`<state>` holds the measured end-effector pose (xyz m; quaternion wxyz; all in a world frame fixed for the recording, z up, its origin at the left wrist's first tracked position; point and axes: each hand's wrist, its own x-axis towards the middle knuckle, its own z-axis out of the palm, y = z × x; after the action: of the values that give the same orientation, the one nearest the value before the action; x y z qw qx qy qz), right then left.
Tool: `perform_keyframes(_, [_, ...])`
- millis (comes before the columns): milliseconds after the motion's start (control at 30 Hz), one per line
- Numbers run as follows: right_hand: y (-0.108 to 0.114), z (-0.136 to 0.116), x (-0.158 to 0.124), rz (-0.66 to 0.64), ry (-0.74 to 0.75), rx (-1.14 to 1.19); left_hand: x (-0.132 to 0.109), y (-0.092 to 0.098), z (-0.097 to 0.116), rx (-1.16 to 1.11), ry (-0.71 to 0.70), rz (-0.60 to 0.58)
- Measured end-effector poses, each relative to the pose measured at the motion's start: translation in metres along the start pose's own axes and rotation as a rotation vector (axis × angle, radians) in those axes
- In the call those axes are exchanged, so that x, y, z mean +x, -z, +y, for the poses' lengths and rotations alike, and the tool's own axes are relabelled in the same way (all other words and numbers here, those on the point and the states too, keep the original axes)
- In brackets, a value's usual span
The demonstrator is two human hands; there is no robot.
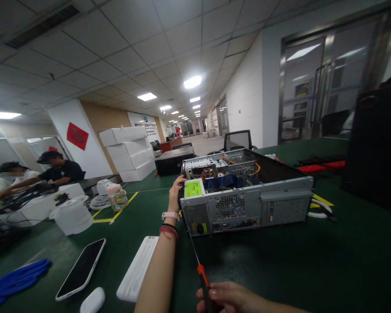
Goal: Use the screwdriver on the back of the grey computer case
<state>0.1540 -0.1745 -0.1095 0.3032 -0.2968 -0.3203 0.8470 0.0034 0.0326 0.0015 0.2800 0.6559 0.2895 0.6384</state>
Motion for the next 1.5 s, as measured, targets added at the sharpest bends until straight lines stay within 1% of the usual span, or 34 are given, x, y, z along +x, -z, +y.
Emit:
perform_keyframes(133, [-0.002,0.002,0.002,0.067,0.006,0.053,0.0,0.0,0.0,0.002,0.002,0.0])
perform_keyframes(233, [-0.001,0.002,0.007,0.109,-0.02,0.024,-0.001,0.0,0.001,0.005,-0.001,0.0])
perform_keyframes(333, [0.002,0.003,0.013,0.118,-0.031,-0.02,-0.001,0.0,0.001,0.001,-0.006,0.002])
perform_keyframes(600, [0.008,0.006,0.014,0.068,-0.002,0.002,-0.001,0.0,0.0,0.021,-0.002,0.003])
perform_keyframes(833, [0.008,0.005,0.01,-0.02,0.019,0.009,-0.001,0.001,-0.001,0.029,-0.012,-0.007])
perform_keyframes(933, [0.002,0.003,0.003,-0.014,0.049,0.033,-0.001,0.001,-0.001,0.025,-0.02,-0.006])
perform_keyframes(1100, [-0.005,0.0,-0.006,0.015,0.024,0.045,-0.001,0.001,-0.001,0.025,-0.019,-0.001])
perform_keyframes(1233, [-0.005,0.0,-0.005,0.014,0.039,0.047,-0.001,0.002,-0.004,0.033,-0.017,-0.002])
perform_keyframes(1400, [-0.005,-0.002,-0.006,-0.02,0.03,0.039,0.001,0.002,-0.008,0.019,-0.018,-0.002])
perform_keyframes(1500, [-0.006,-0.004,-0.007,-0.002,0.023,0.031,0.001,0.002,-0.009,0.022,-0.027,-0.003])
